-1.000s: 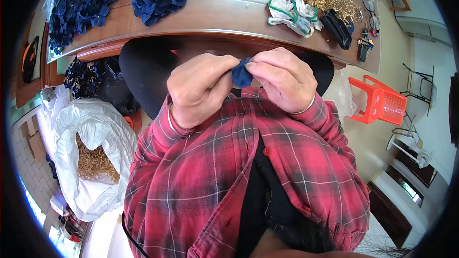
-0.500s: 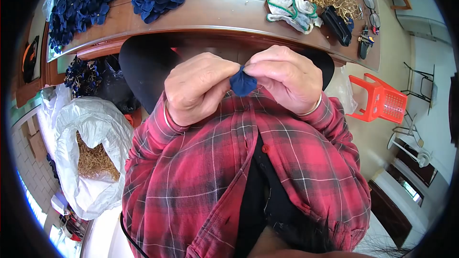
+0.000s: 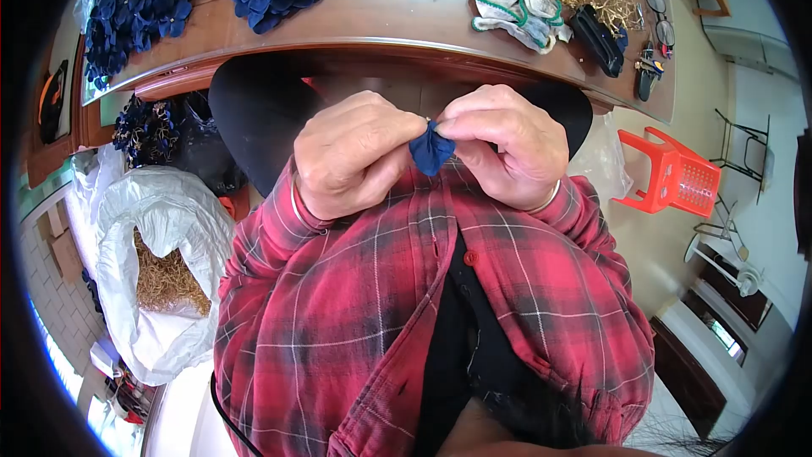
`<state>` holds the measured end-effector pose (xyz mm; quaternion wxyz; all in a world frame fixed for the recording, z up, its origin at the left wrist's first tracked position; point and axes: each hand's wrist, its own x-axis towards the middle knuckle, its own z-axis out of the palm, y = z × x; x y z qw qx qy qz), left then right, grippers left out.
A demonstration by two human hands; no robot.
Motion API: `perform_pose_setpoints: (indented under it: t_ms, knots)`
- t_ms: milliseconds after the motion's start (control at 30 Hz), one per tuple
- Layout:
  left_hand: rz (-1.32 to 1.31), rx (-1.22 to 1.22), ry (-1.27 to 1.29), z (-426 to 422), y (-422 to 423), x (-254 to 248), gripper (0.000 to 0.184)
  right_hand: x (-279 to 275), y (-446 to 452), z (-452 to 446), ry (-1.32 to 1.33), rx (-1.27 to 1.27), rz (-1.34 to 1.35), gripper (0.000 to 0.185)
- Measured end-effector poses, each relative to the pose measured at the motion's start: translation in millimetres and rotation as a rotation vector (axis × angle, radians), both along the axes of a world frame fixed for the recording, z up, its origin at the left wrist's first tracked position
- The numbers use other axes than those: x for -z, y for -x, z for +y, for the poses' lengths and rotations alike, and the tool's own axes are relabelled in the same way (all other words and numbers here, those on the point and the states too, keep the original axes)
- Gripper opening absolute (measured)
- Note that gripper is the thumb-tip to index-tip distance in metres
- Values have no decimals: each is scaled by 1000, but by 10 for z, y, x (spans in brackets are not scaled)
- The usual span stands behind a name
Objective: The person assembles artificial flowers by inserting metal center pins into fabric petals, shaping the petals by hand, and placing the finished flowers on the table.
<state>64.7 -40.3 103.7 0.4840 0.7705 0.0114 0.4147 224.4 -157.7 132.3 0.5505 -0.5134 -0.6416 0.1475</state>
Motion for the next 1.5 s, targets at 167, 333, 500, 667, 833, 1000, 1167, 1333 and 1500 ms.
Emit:
perform_pose_setpoints:
  t_ms: [167,333,500,667,833,1000,1167,1333,1500]
  knots:
    - [-15,-6,48,-30,-13,0,30,-15,-21,-17,9,-26,44,17]
    - [-29,-9,63,-44,-25,28,27,-37,-60,-13,62,-78,91,19]
    - [-33,-30,60,-63,-27,23,26,-19,-36,-9,43,-60,65,21]
    - [-35,-74,28,-91,-38,5,24,7,36,-22,-15,27,-72,22]
    - [-14,-116,-20,-95,-31,12,24,70,70,-31,-50,105,-123,22]
    - [5,-124,-135,-57,-18,40,26,22,37,-29,75,89,25,21]
    - [-16,-143,-216,-39,-22,51,25,2,-4,-34,133,69,-35,20]
    - [18,-132,-170,-76,-4,20,26,29,1,-48,73,84,-109,20]
    - [72,-29,-34,-69,10,-21,25,25,14,-57,37,116,-164,21]
